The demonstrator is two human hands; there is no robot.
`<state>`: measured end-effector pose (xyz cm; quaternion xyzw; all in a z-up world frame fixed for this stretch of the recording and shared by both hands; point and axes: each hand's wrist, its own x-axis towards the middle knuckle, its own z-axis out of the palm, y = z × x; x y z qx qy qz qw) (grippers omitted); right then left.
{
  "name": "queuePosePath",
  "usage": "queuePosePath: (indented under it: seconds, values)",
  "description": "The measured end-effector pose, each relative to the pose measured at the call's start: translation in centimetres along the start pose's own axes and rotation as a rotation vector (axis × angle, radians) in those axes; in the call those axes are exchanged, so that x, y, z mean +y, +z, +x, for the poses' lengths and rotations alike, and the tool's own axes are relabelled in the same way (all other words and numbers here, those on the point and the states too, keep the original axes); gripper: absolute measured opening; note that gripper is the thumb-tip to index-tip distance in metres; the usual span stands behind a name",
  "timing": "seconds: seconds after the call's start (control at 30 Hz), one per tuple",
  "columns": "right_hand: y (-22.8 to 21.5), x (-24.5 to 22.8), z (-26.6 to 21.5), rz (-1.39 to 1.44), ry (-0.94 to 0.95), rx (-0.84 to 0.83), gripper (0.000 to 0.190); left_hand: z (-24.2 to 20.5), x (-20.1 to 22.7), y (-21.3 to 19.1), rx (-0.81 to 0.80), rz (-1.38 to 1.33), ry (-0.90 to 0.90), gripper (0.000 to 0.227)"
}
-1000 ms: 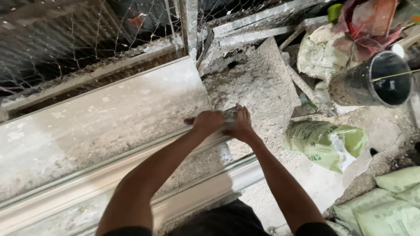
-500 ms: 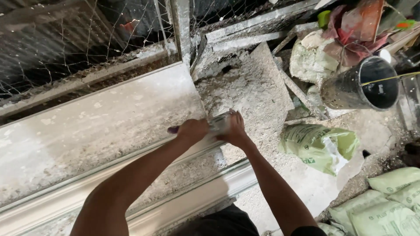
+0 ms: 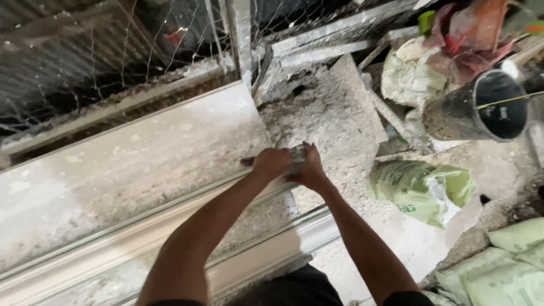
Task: Trim and smooth the edges of decorative gypsum moldings using a small spatula tool.
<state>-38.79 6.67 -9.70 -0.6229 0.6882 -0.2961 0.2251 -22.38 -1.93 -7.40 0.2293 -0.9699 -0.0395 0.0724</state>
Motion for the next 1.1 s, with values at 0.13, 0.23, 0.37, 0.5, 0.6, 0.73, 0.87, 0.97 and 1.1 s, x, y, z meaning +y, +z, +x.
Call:
queuePosePath:
  seconds: [0.13,0.23,0.37,0.5,0.6,0.73,0.87,0.97,1.1]
  values:
    - [1.9,3.4,-1.8,-0.175,-0.083,0.102,0.141,-3.2,-1.0,-0.9,0.145,0.226,0.045,0.020]
    - [0.8,2.9,-1.1,-0.066,0.063,0.051,0.146,-2.8,-1.3,-2.0,0.086,0.235,0.028,0.023]
    - [-1.0,-2.9,-0.3,-0.029,0.203,-0.050,0.143,0.4,0.9,-2.5,0.041,0.104,-0.012,0.021]
    - [-0.9,-0.7,-0.9,0.015,0.356,-0.071,0.146,-1.6,-1.3,-1.0,-0.019,0.076,-0.009,0.017]
    - [-0.5,-1.1,-1.2,0.012,0.384,-0.131,0.135,-2.1,-0.5,-1.7,-0.057,0.129,0.008,0.019]
    - [5.1,8.0,-1.7,-0.307,0.097,0.073,0.121,-0.2,0.3,0.0,0.034,0.115,-0.048,0.015]
    - [3.7,5.0,-3.2,-0.234,0.167,0.141,0.135,-3.8,-0.9,-4.8,-0.201,0.000,-0.127,0.010]
    - [3.8,5.6,-2.6,-0.327,0.114,0.110,0.122,-2.0,-0.4,-1.3,-0.291,0.010,-0.102,0.015]
    - [4.2,6.7,-2.0,-0.228,0.093,0.205,0.134,1.3,0.6,2.0,0.110,0.077,-0.067,0.014]
